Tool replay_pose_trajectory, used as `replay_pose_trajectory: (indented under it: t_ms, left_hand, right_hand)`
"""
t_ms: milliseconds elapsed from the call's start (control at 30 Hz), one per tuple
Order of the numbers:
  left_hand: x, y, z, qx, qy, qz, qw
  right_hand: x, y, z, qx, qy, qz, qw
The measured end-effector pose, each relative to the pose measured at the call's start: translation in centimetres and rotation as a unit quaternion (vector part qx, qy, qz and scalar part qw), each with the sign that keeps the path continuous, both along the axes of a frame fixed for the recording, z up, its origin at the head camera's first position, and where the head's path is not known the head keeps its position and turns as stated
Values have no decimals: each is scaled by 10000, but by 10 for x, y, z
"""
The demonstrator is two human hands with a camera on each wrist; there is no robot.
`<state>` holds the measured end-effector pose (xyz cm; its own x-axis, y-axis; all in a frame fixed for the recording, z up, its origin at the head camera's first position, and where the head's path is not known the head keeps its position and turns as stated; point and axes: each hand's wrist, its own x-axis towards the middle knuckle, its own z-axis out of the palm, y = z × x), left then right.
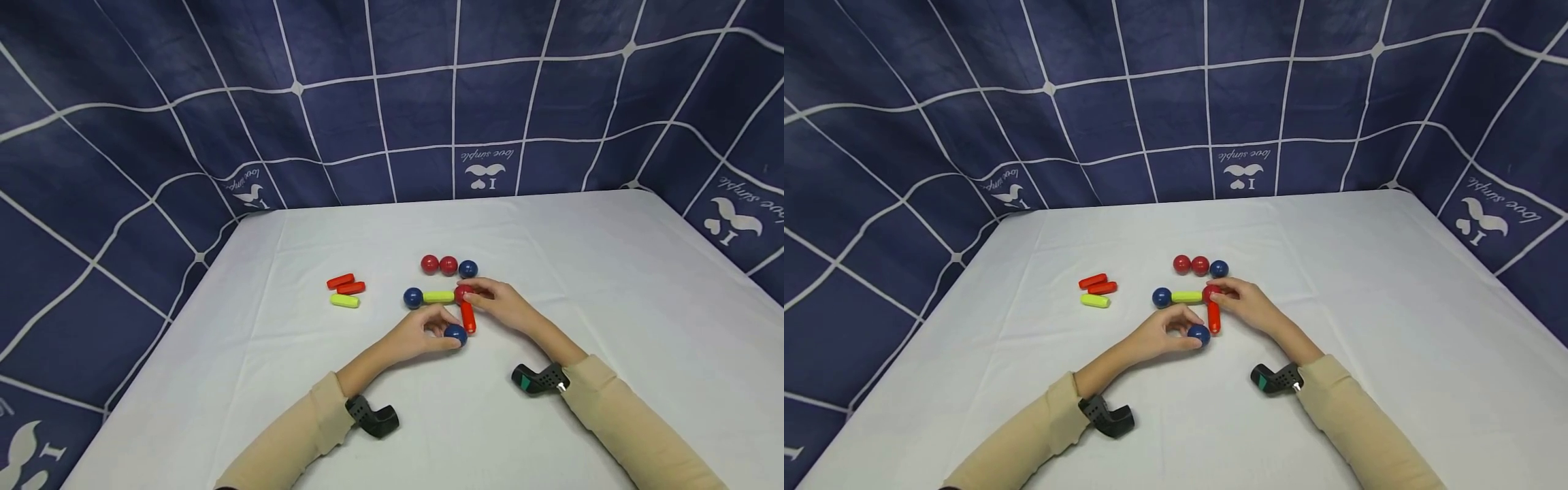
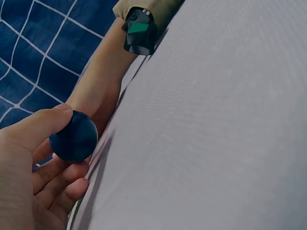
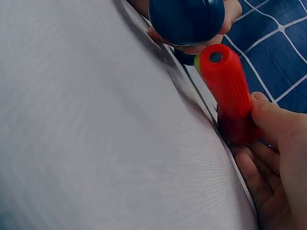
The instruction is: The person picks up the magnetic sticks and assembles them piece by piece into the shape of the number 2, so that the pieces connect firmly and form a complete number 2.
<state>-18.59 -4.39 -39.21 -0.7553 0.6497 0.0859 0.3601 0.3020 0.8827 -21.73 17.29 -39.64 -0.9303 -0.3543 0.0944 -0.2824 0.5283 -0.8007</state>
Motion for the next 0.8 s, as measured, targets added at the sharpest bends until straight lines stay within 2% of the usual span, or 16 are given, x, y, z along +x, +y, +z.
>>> replay_pose_trajectory:
  t_ms: [100, 200, 433, 533, 667, 800]
  left_hand:
    - [0, 1, 1, 103, -120, -10, 9999]
    - [2, 3, 1, 218, -381, 3, 9990]
    - [8, 7, 1, 240, -864, 217, 9957]
    - [9, 7, 5, 274, -833, 117, 9961]
    - [7, 7, 7, 384, -605, -56, 9974]
    - [8, 7, 3, 258, -449, 74, 9986]
  right_hand:
    - [-1, 0, 1, 16, -47, -109, 9999]
    - [-1, -1, 1, 29, -27, -170, 9998]
    - [0, -4, 1, 32, 68, -227, 9997]
    - [-1, -4, 2, 53, 109, -212, 9997]
    - [-4, -4, 4, 42, 129, -228, 9996]
    - [-1, -3, 1, 69, 51, -268, 9996]
